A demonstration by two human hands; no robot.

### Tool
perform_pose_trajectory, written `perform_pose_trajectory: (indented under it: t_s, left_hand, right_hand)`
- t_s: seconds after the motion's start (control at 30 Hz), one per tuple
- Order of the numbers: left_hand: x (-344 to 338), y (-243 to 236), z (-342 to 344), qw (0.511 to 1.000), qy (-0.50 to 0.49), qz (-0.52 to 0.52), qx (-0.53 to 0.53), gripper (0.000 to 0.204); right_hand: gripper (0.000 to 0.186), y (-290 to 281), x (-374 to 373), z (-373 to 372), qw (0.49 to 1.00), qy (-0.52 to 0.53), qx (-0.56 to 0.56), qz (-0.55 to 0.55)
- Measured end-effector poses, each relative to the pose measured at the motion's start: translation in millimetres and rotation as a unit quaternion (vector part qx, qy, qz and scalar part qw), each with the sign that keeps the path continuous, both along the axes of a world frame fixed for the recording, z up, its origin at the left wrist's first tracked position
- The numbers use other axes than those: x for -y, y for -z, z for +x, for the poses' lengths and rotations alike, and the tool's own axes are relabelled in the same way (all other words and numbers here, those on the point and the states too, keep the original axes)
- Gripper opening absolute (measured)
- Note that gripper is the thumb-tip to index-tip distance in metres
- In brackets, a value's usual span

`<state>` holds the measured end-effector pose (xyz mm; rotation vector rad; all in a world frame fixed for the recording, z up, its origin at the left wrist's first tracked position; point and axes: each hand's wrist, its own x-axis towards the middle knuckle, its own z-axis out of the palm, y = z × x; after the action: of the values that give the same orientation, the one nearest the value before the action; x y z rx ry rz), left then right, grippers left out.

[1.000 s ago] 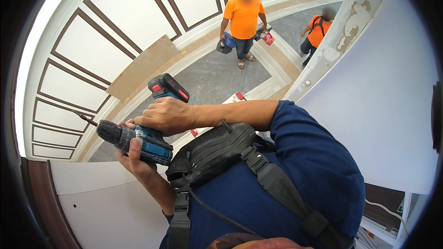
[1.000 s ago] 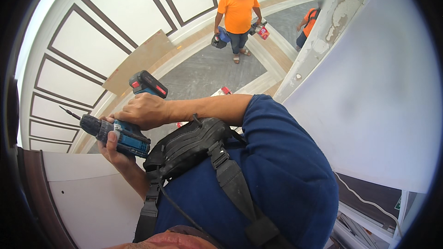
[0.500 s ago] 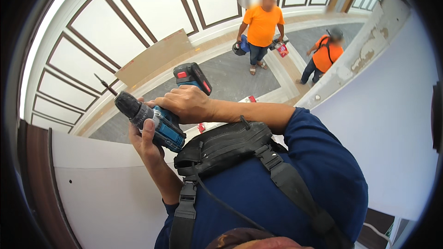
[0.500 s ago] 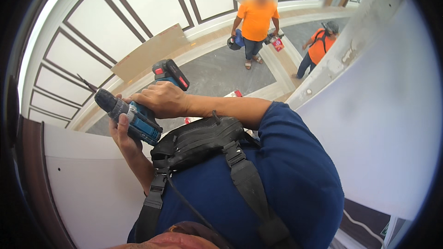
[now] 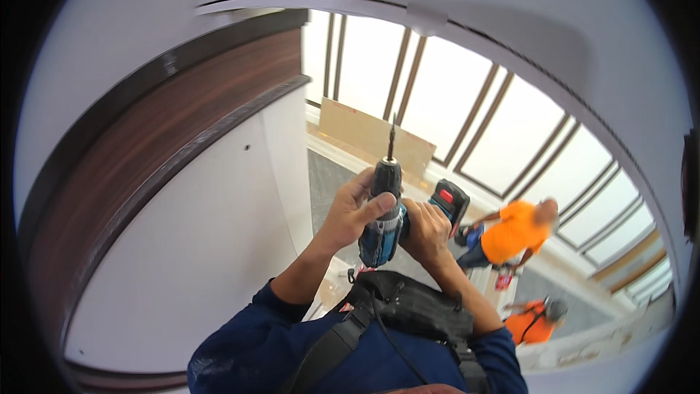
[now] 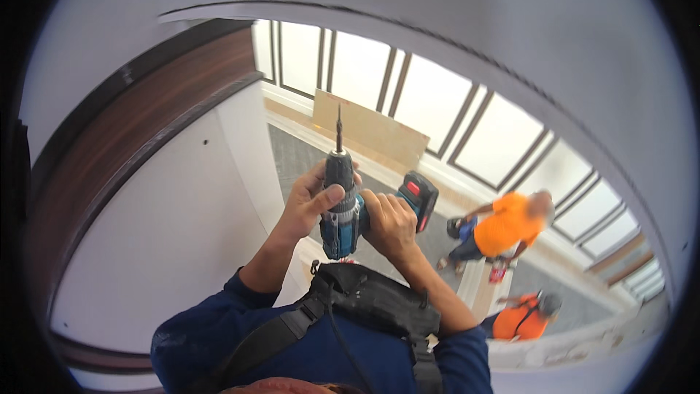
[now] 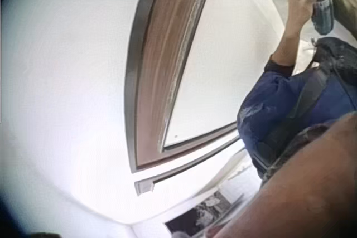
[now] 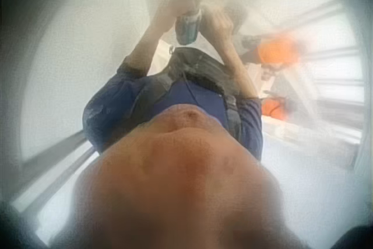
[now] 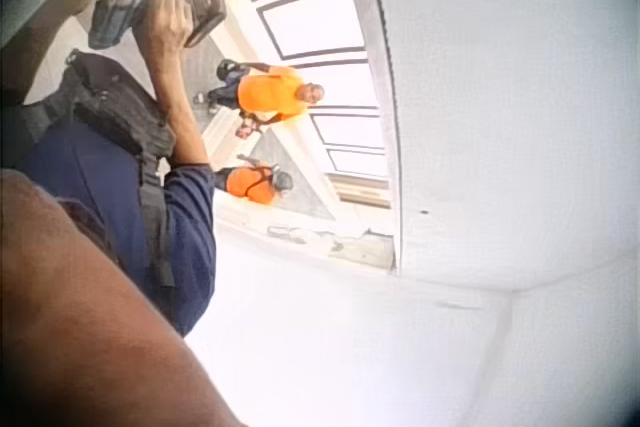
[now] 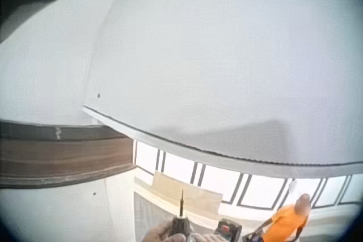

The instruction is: The person uses a cordless drill to secure white ceiling panels to a curved ceiling structure. They repeatedly position the panels, align them with the ceiling framework, and drive screws into the material to fasten them in place.

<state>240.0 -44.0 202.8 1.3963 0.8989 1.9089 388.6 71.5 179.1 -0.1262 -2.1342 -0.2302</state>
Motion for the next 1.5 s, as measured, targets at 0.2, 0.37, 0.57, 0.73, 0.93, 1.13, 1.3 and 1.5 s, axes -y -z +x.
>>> perform_pose_trajectory:
  t_s: [0.2, 0.37, 0.57, 0.73, 0.93, 1.13, 1.3, 1.5]
  left_hand:
    - [14, 8, 5, 1.0, -0.021, 0.021, 0.008, 0.06]
    - [32, 11, 28, 0.993, -0.091, 0.076, -0.004, 0.068]
    - [32, 50, 57, 0.966, -0.205, 0.157, -0.004, 0.09]
    - [23, 70, 72, 0.936, -0.298, 0.186, 0.019, 0.086]
    - [7, 77, 79, 0.887, -0.418, 0.194, -0.027, 0.076]
    - [0, 85, 65, 0.895, -0.394, 0.211, 0.008, 0.071]
    - [0, 72, 65, 0.887, -0.409, 0.214, -0.017, 0.07]
    - [2, 65, 63, 0.887, -0.391, 0.247, 0.003, 0.068]
  right_hand:
    - [0.044, -15, 0, -4, 0.998, -0.043, 0.031, 0.03]
    - [0.043, -31, 6, -2, 0.995, -0.066, 0.035, 0.068]
    - [0.046, -20, 9, -9, 0.994, -0.087, -0.039, 0.047]
    - [0.045, -18, 6, -12, 0.995, -0.078, -0.028, 0.047]
    - [0.047, -13, -1, -19, 0.995, -0.052, -0.074, 0.036]
    - [0.048, 0, 1, -24, 0.996, -0.028, -0.085, 0.019]
    - [0.052, -3, -2, -21, 0.996, -0.024, -0.084, -0.001]
    - [0.053, -11, 8, -22, 0.994, -0.022, -0.106, 0.004]
